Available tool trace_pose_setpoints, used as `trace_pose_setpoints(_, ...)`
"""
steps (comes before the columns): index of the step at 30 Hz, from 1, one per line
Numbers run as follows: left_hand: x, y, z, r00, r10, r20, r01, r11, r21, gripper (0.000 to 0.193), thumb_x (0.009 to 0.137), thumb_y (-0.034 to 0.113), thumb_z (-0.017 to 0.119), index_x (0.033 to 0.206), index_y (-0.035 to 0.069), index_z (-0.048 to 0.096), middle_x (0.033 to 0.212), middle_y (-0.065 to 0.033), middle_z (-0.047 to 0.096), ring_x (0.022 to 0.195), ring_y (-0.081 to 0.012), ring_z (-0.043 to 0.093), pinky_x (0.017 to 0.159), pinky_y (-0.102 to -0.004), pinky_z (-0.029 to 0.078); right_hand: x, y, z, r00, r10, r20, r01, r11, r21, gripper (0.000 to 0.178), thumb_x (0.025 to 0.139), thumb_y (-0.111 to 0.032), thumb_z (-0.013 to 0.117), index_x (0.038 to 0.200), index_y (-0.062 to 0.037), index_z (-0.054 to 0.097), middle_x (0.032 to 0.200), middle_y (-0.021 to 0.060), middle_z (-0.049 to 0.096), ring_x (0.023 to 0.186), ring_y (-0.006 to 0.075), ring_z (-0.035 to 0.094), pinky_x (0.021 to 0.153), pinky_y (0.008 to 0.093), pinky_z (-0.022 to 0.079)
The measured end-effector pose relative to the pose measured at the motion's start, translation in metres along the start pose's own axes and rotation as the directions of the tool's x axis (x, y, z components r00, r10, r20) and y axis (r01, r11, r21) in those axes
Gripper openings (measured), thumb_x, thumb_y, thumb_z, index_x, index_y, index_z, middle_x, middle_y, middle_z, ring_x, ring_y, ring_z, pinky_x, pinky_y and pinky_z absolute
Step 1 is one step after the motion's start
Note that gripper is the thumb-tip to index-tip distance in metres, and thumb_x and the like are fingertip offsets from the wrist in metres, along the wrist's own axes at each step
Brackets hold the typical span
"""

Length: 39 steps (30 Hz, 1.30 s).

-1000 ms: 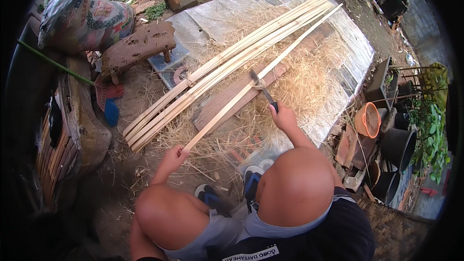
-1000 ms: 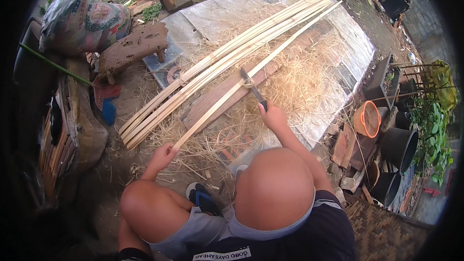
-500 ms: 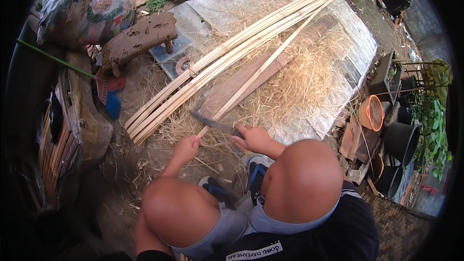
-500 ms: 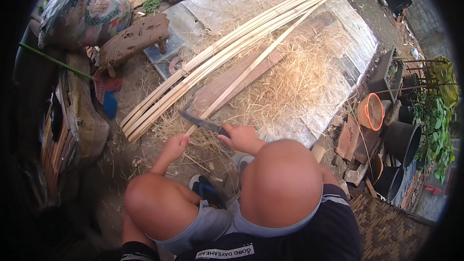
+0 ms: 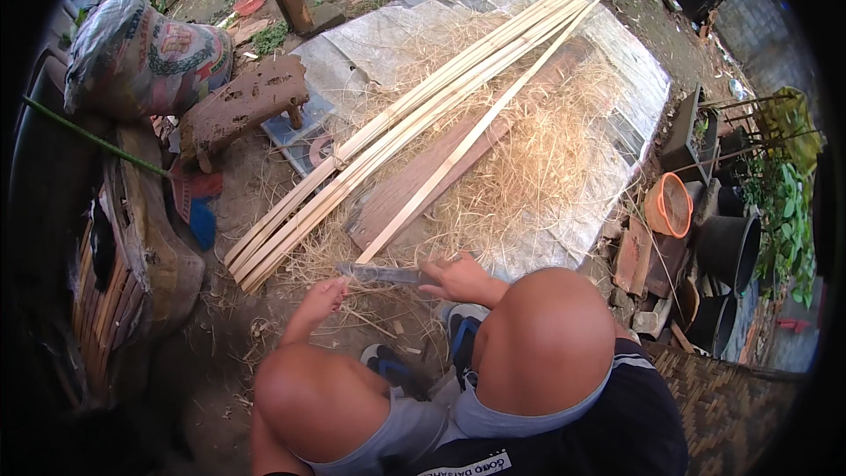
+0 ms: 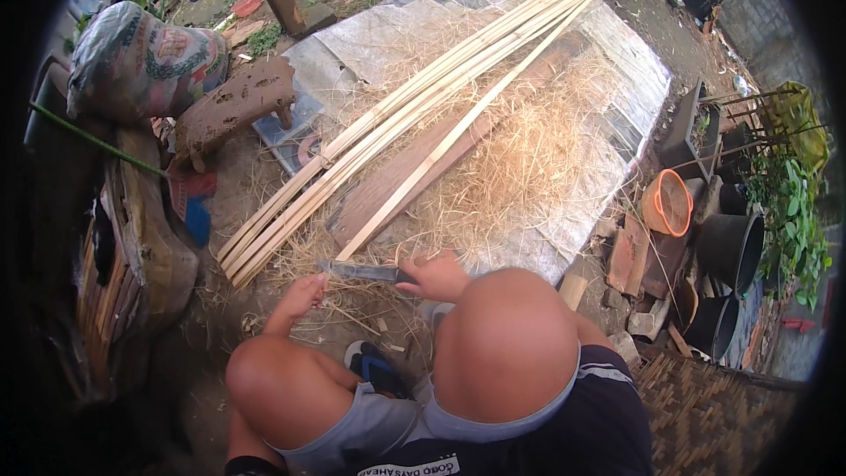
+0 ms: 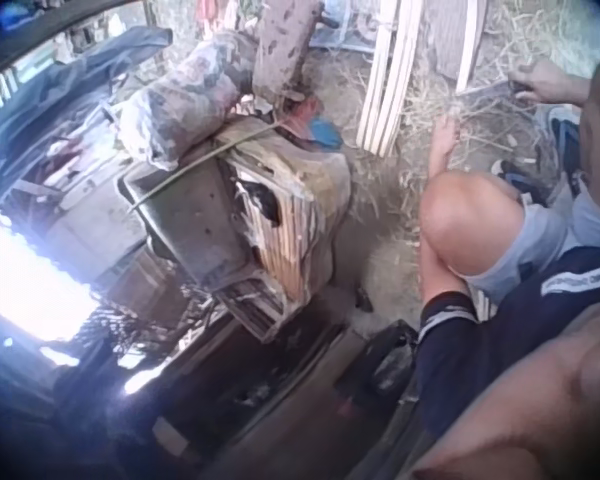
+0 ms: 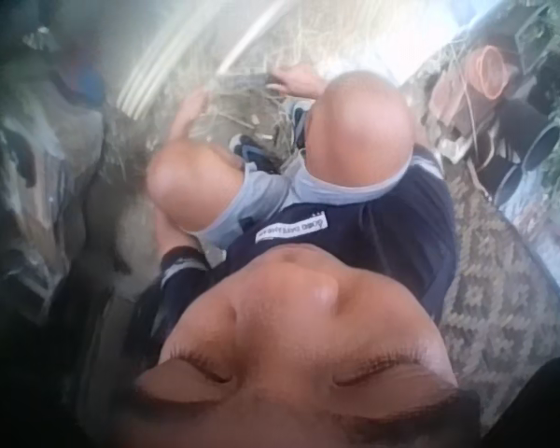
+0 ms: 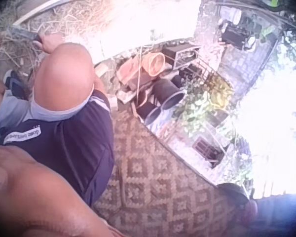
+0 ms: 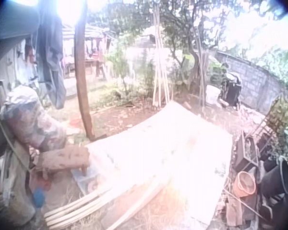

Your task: The person retrieves long bamboo strips from a storage area and carries them to a work surface. They then use a knife to split the bamboo strips into thinner slats, working on them one by one while squatting on the ground.

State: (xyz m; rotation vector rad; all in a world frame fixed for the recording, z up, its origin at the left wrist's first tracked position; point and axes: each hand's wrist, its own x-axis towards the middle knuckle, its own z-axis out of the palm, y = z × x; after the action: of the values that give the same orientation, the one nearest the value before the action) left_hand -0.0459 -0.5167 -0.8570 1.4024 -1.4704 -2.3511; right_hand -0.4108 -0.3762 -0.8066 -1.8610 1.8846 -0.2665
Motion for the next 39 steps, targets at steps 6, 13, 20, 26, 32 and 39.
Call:
trace_pose_setpoints(6,-0.049,-0.024,-0.043,0.999,0.005,-0.043,-0.003,0.999,0.044,0.038,0.112,0.037,0.045,0.087,0.01,0.056,0.066,0.0049,0.043,0.06,-0.007,0.039,0.059,-0.0253,0.039,0.026,0.066,-0.021,0.928,0.36,-0.094,-0.356,0.933,0.052,0.045,0.101,-0.053,0.056,0.118,-0.0121,0.06,0.083,0.0189,0.071,0.075,0.0412,0.072,0.065,0.0514,0.058)
trace_pose_setpoints(13,-0.089,-0.031,-0.092,0.996,-0.087,0.02,0.079,0.962,0.263,0.039,0.111,0.04,0.047,0.093,0.008,0.061,0.081,-0.0006,0.059,0.073,-0.0129,0.056,0.07,-0.031,0.048,0.028,0.149,-0.053,0.79,0.511,-0.339,-0.531,0.846,0.036,0.046,0.102,-0.053,0.054,0.107,-0.0077,0.062,0.085,0.0221,0.072,0.074,0.044,0.071,0.066,0.053,0.056)
trace_pose_setpoints(20,-0.037,0.042,0.013,0.915,0.365,-0.169,-0.028,0.475,0.879,0.036,0.106,0.038,0.052,0.114,0.006,0.064,0.091,-0.0203,0.07,0.083,-0.037,0.069,0.072,-0.048,0.053,0.025,0.022,0.009,0.965,0.254,-0.068,-0.243,0.96,0.142,0.049,0.103,-0.051,0.053,0.128,-0.0088,0.058,0.08,0.0209,0.071,0.075,0.043,0.071,0.07,0.0534,0.057)
trace_pose_setpoints(26,-0.063,0.005,-0.014,0.862,0.464,-0.205,0.028,0.361,0.932,0.035,0.107,0.036,0.046,0.1,0.006,0.064,0.092,-0.0224,0.07,0.083,-0.0461,0.066,0.073,-0.0565,0.051,0.025,0.058,-0.017,0.909,0.317,-0.27,-0.317,0.947,0.042,0.044,0.103,-0.052,0.053,0.115,-0.0105,0.059,0.085,0.0187,0.072,0.077,0.0418,0.072,0.064,0.0524,0.057)
trace_pose_setpoints(32,-0.057,0.013,-0.016,0.929,0.283,-0.239,0.06,0.521,0.852,0.044,0.108,0.037,0.043,0.089,0.006,0.068,0.08,-0.0231,0.068,0.077,-0.046,0.066,0.07,-0.0549,0.05,0.038,0.09,-0.046,0.84,0.484,-0.243,-0.479,0.874,0.083,0.043,0.104,-0.048,0.053,0.111,-0.0065,0.061,0.078,0.0216,0.071,0.074,0.0425,0.071,0.066,0.0529,0.057)
trace_pose_setpoints(39,-0.066,0.016,0.0,0.931,0.3,-0.207,-0.014,0.596,0.803,0.047,0.107,0.04,0.045,0.088,0.004,0.069,0.075,-0.0221,0.066,0.074,-0.0457,0.065,0.069,-0.0535,0.05,0.029,0.007,-0.004,0.996,0.045,-0.08,-0.043,0.998,0.037,0.045,0.104,-0.051,0.053,0.117,-0.0083,0.057,0.08,0.0179,0.071,0.076,0.0418,0.071,0.066,0.0521,0.057)
